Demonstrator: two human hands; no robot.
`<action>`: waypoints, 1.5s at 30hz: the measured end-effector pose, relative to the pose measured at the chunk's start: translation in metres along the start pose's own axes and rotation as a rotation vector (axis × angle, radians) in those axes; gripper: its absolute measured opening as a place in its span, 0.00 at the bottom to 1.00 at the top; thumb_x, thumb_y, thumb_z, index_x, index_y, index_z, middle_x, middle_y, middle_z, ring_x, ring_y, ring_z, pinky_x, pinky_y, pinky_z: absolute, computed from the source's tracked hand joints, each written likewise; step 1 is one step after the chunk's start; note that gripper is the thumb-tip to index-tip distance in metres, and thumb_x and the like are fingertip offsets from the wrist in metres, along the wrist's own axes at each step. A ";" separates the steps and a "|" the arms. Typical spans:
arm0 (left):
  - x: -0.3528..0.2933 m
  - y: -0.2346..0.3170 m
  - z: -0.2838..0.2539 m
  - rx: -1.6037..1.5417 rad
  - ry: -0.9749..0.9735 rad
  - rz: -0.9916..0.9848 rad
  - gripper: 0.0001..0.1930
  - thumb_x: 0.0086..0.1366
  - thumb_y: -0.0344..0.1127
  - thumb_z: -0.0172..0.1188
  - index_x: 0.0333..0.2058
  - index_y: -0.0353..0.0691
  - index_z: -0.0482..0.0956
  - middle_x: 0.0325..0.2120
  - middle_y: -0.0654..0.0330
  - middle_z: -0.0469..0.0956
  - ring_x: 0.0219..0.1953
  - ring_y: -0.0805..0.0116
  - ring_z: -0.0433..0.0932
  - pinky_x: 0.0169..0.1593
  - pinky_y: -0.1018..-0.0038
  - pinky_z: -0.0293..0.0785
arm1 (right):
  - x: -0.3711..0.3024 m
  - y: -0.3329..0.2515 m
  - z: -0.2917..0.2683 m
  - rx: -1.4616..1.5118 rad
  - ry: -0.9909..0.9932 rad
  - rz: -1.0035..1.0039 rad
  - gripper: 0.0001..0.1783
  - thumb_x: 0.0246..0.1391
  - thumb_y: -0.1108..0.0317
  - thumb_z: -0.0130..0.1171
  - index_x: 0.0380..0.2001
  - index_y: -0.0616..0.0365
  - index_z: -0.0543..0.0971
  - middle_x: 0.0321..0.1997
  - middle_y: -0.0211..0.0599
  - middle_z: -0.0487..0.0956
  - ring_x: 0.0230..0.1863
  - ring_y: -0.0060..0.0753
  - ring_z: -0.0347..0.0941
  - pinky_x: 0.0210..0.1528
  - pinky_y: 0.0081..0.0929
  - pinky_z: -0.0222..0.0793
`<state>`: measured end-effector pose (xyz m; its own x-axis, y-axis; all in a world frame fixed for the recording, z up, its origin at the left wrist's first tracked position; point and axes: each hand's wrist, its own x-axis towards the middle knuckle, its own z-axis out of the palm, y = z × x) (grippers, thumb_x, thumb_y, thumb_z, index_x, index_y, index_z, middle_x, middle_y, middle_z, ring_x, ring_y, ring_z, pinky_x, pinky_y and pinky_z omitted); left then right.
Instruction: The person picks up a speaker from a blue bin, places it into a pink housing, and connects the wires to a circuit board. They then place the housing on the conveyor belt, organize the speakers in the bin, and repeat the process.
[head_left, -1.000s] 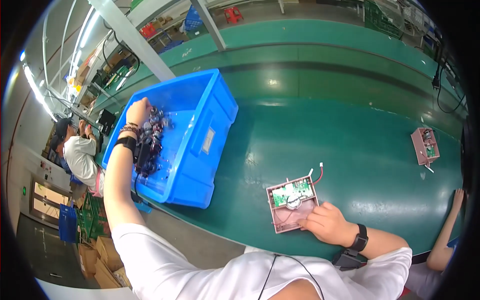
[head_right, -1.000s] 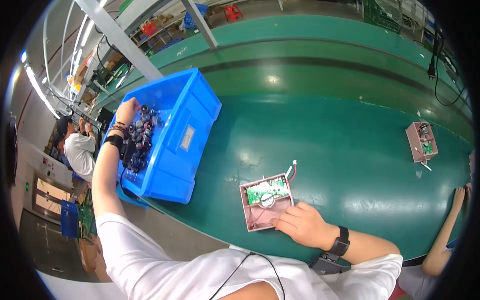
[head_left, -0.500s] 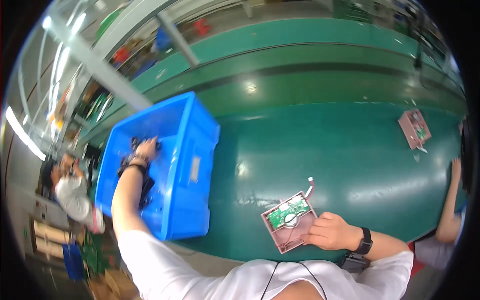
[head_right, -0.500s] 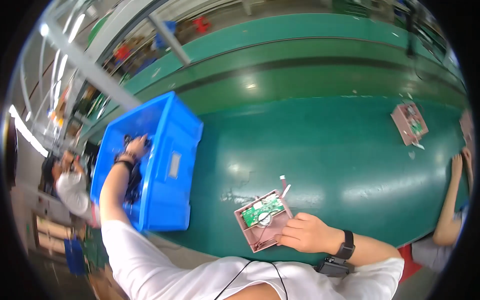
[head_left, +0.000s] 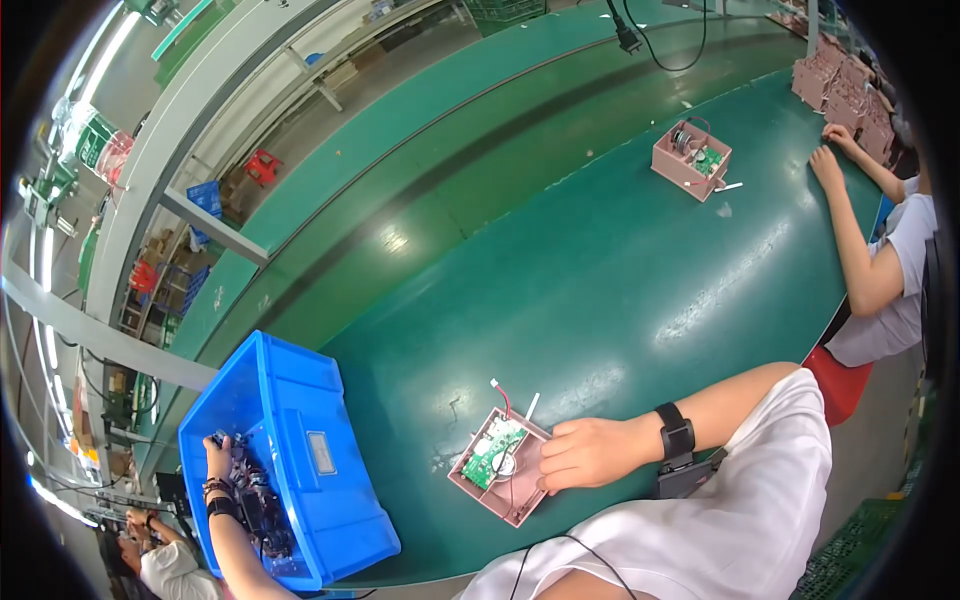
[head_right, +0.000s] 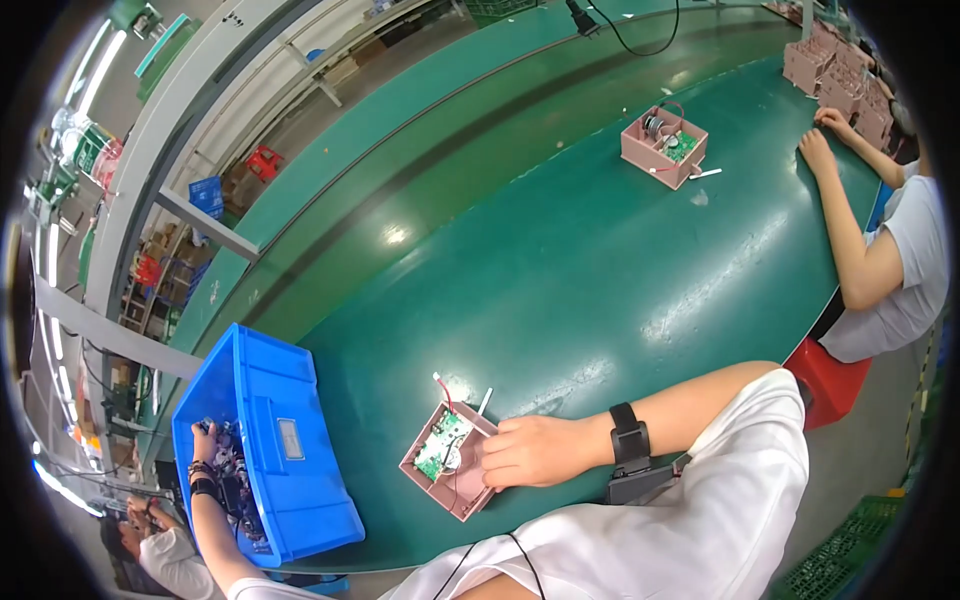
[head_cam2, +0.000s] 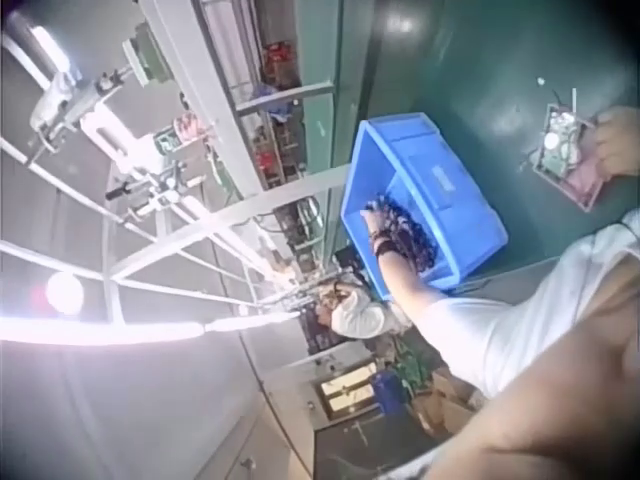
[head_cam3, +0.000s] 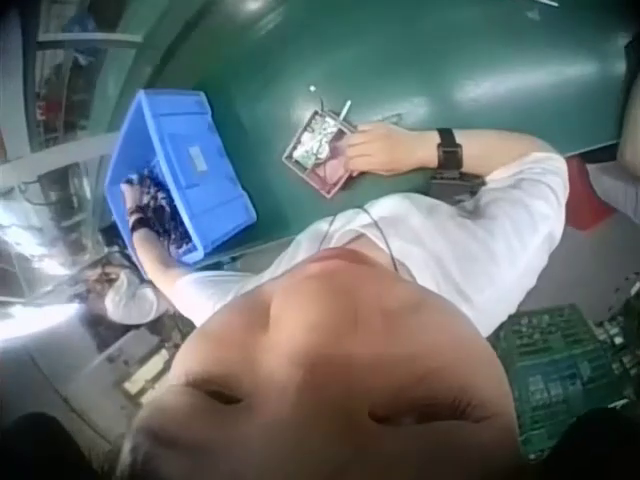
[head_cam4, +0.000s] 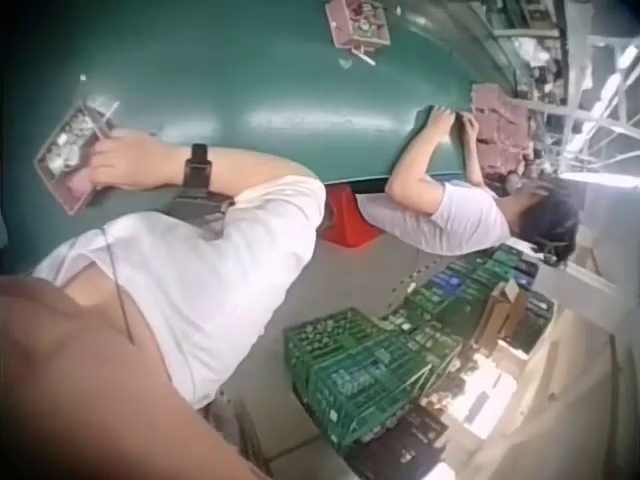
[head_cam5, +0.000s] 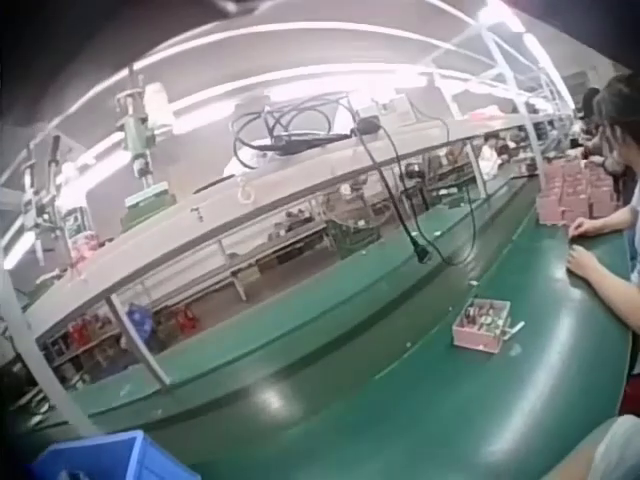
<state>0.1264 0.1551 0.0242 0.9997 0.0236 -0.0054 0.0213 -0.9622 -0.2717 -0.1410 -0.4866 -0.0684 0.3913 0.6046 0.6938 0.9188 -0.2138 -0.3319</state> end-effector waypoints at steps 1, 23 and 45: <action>-0.008 -0.005 -0.001 -0.014 0.024 0.011 0.21 0.61 0.39 0.53 0.52 0.39 0.67 0.53 0.41 0.70 0.54 0.39 0.70 0.53 0.50 0.69 | 0.000 0.001 0.000 0.004 -0.001 -0.004 0.05 0.51 0.67 0.59 0.32 0.53 0.77 0.26 0.25 0.69 0.30 0.24 0.67 0.29 0.24 0.58; -0.040 0.048 -0.130 -0.866 0.783 0.083 0.20 0.68 0.36 0.55 0.55 0.39 0.65 0.44 0.57 0.75 0.48 0.64 0.76 0.49 0.72 0.71 | 0.008 -0.008 -0.006 -0.143 -0.099 -0.120 0.07 0.46 0.64 0.62 0.30 0.50 0.78 0.23 0.23 0.69 0.28 0.23 0.68 0.27 0.23 0.58; -0.272 0.397 -0.108 -0.546 0.743 1.103 0.27 0.42 0.38 0.75 0.44 0.50 0.77 0.41 0.57 0.79 0.39 0.66 0.75 0.43 0.68 0.69 | 0.042 -0.041 -0.045 0.518 -0.017 0.572 0.33 0.55 0.58 0.63 0.58 0.61 0.63 0.53 0.42 0.72 0.45 0.36 0.72 0.51 0.35 0.66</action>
<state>-0.1355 -0.2628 0.0220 0.2793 -0.7694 0.5744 -0.9222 -0.3816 -0.0626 -0.1596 -0.4874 0.0030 0.7930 0.5208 0.3160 0.4306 -0.1122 -0.8956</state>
